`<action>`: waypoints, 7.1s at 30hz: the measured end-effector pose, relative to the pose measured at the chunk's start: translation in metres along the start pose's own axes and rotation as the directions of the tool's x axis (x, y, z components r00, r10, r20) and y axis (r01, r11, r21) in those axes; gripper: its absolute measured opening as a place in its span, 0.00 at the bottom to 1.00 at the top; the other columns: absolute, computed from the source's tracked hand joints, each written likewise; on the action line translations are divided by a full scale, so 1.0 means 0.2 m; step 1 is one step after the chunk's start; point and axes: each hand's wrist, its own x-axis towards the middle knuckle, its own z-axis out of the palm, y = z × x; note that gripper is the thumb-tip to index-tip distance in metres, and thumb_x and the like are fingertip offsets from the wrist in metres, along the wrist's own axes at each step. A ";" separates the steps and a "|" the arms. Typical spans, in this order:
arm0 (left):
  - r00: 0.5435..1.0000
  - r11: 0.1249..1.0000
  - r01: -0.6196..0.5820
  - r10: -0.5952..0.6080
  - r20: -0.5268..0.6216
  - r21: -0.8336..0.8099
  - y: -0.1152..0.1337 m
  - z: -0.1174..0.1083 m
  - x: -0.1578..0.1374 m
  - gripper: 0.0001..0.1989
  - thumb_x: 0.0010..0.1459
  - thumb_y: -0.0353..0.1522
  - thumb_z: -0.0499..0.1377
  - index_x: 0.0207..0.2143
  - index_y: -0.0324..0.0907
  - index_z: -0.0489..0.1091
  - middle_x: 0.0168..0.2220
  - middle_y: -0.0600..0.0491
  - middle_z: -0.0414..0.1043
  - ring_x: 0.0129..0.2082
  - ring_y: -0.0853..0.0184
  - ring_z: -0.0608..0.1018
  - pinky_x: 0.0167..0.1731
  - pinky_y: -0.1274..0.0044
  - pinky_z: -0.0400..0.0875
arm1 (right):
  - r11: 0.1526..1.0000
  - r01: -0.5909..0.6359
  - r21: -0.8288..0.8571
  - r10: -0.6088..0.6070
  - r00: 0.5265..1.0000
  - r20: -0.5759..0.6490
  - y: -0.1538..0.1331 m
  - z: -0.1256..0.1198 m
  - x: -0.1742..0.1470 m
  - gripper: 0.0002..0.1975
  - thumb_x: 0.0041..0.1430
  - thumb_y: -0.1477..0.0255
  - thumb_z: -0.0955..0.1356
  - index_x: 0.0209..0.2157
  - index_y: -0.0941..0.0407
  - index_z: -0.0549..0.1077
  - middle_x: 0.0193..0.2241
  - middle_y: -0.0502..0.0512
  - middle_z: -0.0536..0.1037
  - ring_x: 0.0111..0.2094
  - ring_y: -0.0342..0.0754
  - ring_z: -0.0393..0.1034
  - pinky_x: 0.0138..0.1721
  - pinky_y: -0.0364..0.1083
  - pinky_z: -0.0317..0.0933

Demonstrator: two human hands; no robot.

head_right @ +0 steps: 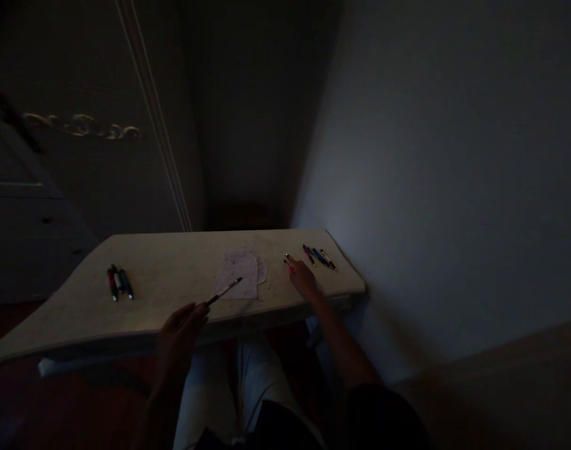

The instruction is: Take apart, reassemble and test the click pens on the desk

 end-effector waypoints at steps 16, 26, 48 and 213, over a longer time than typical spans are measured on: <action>0.871 0.892 0.402 -0.303 0.386 -0.207 -0.02 0.22 -0.32 0.24 0.35 0.35 0.75 0.36 0.38 0.72 0.31 0.53 0.77 0.31 0.71 0.79 0.34 0.82 0.74 | 0.528 0.191 0.827 -0.358 0.933 0.013 -0.66 -0.03 -0.68 0.20 0.63 0.58 0.66 0.51 0.54 0.74 0.48 0.59 0.76 0.49 0.51 0.71 0.52 0.50 0.64; 0.901 0.868 -0.197 -0.022 0.433 0.455 -0.03 0.12 -0.30 0.13 0.47 0.33 0.66 0.37 0.41 0.72 0.35 0.50 0.79 0.35 0.63 0.81 0.38 0.74 0.74 | 0.575 0.090 0.813 -0.202 0.979 0.034 -0.64 0.09 -0.74 0.12 0.58 0.68 0.69 0.45 0.51 0.79 0.45 0.56 0.80 0.47 0.52 0.74 0.53 0.51 0.65; 0.970 0.980 0.030 -0.075 0.232 0.195 0.04 -0.08 -0.30 0.16 0.44 0.37 0.71 0.34 0.37 0.75 0.34 0.46 0.80 0.32 0.61 0.81 0.32 0.75 0.77 | 0.482 -0.271 0.833 -0.006 0.950 0.313 -0.60 0.14 -0.80 0.33 0.58 0.41 0.59 0.19 0.57 0.67 0.16 0.49 0.64 0.19 0.41 0.56 0.23 0.42 0.53; 0.547 0.221 -0.837 0.317 0.775 0.500 -0.10 0.17 0.65 0.10 0.61 0.37 0.58 0.41 0.43 0.76 0.35 0.49 0.78 0.35 0.66 0.79 0.36 0.76 0.72 | 0.648 0.187 0.739 -0.254 0.967 -0.023 -0.51 0.45 0.09 0.21 0.63 0.53 0.62 0.28 0.56 0.73 0.28 0.54 0.75 0.33 0.47 0.69 0.37 0.45 0.63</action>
